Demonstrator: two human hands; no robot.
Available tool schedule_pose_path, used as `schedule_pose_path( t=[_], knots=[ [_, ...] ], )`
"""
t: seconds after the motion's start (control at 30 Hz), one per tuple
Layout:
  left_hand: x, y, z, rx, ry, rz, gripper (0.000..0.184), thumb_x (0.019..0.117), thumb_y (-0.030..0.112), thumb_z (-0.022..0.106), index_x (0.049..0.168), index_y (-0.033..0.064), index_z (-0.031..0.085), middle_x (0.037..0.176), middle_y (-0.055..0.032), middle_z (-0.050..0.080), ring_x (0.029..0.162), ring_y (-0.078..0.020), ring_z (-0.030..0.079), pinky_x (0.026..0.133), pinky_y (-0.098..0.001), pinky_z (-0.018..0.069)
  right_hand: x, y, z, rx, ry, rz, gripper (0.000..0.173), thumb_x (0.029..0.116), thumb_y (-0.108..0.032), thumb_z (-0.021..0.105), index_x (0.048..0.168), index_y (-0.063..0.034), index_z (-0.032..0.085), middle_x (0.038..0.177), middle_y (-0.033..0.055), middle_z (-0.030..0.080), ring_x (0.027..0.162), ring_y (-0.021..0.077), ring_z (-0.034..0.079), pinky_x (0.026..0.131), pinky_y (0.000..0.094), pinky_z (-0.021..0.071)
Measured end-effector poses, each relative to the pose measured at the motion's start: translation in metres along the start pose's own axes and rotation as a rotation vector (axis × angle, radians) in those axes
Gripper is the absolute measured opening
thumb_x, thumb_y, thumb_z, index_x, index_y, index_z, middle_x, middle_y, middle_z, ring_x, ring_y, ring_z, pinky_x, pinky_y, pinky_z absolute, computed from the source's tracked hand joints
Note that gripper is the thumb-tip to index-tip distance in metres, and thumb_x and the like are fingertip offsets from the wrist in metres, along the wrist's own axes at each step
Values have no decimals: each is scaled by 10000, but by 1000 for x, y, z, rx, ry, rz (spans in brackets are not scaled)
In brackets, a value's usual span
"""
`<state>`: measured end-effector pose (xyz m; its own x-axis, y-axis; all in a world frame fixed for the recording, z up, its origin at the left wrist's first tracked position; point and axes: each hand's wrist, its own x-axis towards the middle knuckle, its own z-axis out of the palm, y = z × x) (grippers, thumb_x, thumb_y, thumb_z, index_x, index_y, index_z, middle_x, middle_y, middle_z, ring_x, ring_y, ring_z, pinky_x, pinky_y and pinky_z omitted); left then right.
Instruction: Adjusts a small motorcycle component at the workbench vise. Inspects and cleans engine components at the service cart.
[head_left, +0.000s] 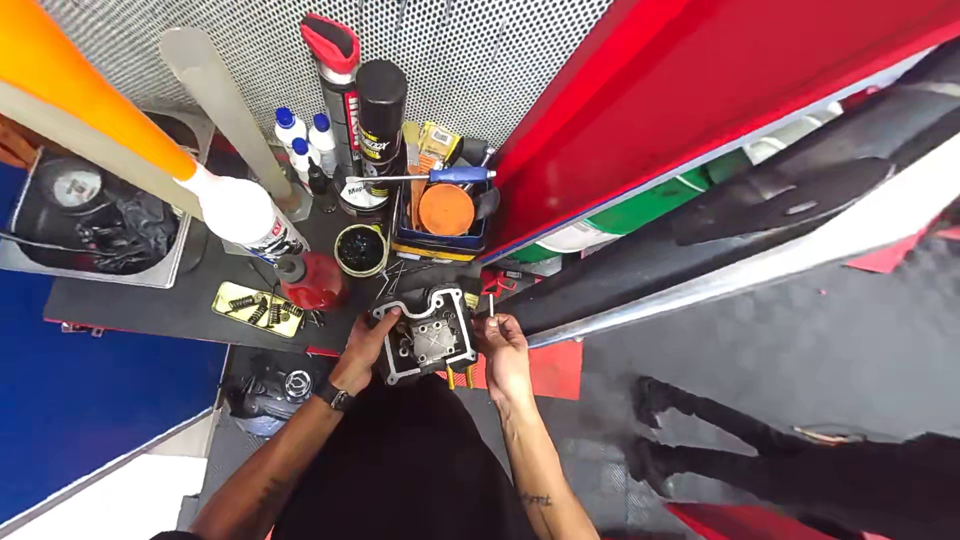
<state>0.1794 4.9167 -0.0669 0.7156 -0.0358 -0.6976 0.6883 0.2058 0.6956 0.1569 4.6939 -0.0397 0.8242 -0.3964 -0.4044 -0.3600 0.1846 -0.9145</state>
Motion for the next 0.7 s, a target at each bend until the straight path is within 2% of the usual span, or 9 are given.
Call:
schedule_pose_path(
  t=[0.1, 0.2, 0.3, 0.43, 0.53, 0.6, 0.63, 0.67, 0.7],
  knots=[
    [-12, -6, -8, -15, 1, 20, 706, 934, 374, 746, 1465, 35, 428, 1275, -144, 651, 1130, -207, 670, 962, -409, 582, 8, 7, 10, -63, 8, -46, 116, 1070, -81, 469, 1020, -36, 563, 876, 49, 634, 793, 116, 641, 732, 290, 568],
    [-19, -19, -16, 4, 9, 76, 804, 853, 342, 821, 1455, 18, 398, 1283, -150, 635, 1151, -204, 657, 979, -404, 577, 16, 12, 22, -140, -19, -80, 124, 1062, -98, 478, 993, -49, 568, 830, 21, 591, 759, 92, 601, 712, 271, 535],
    [-24, -33, -26, 58, 20, 100, 853, 797, 301, 858, 1446, 7, 389, 1268, -150, 634, 1152, -194, 648, 980, -394, 569, 19, 14, 31, -235, -92, -80, 116, 1059, -114, 484, 1021, -50, 573, 848, 23, 584, 780, 90, 596, 728, 276, 527],
    [-27, -46, -41, 206, 35, 128, 820, 771, 324, 859, 1424, 37, 455, 1208, -151, 666, 1097, -209, 674, 953, -439, 576, 23, 13, 37, -413, -197, -98, 126, 1054, -141, 499, 1062, -54, 588, 850, 21, 585, 780, 85, 584, 723, 283, 507],
    [-35, -54, -42, 244, 49, 122, 845, 760, 377, 858, 1429, 57, 453, 1183, -151, 677, 1065, -224, 686, 928, -470, 584, 29, 14, 38, -602, -237, -141, 179, 1061, -206, 500, 1103, -64, 600, 873, 45, 623, 809, 128, 617, 752, 347, 526],
    [-36, -58, -39, 223, 70, 105, 877, 749, 411, 865, 1431, 61, 439, 1160, -158, 682, 1014, -242, 710, 867, -482, 617, 26, 9, 35, -757, -205, -228, 239, 1070, -262, 479, 1131, -76, 615, 895, 59, 669, 830, 167, 662, 771, 411, 558],
    [-37, -58, -36, 200, 79, 87, 883, 753, 410, 867, 1433, 61, 426, 1157, -171, 679, 987, -258, 719, 837, -489, 628, 19, 5, 33, -806, -181, -305, 264, 1073, -274, 467, 1138, -71, 623, 883, 63, 667, 804, 183, 658, 740, 430, 551],
    [-38, -58, -34, 167, 87, 65, 884, 767, 397, 866, 1439, 55, 406, 1164, -188, 672, 965, -275, 727, 815, -491, 637, 10, 2, 29, -798, -172, -404, 272, 1072, -265, 462, 1129, -58, 630, 877, 55, 665, 770, 169, 649, 700, 411, 549],
    [-41, -57, -32, 125, 97, 44, 875, 788, 377, 860, 1446, 46, 388, 1177, -201, 662, 950, -286, 730, 799, -486, 641, 0, 0, 25, -741, -204, -500, 272, 1072, -243, 459, 1125, -42, 634, 932, 44, 699, 787, 129, 663, 701, 359, 564]
  ],
)
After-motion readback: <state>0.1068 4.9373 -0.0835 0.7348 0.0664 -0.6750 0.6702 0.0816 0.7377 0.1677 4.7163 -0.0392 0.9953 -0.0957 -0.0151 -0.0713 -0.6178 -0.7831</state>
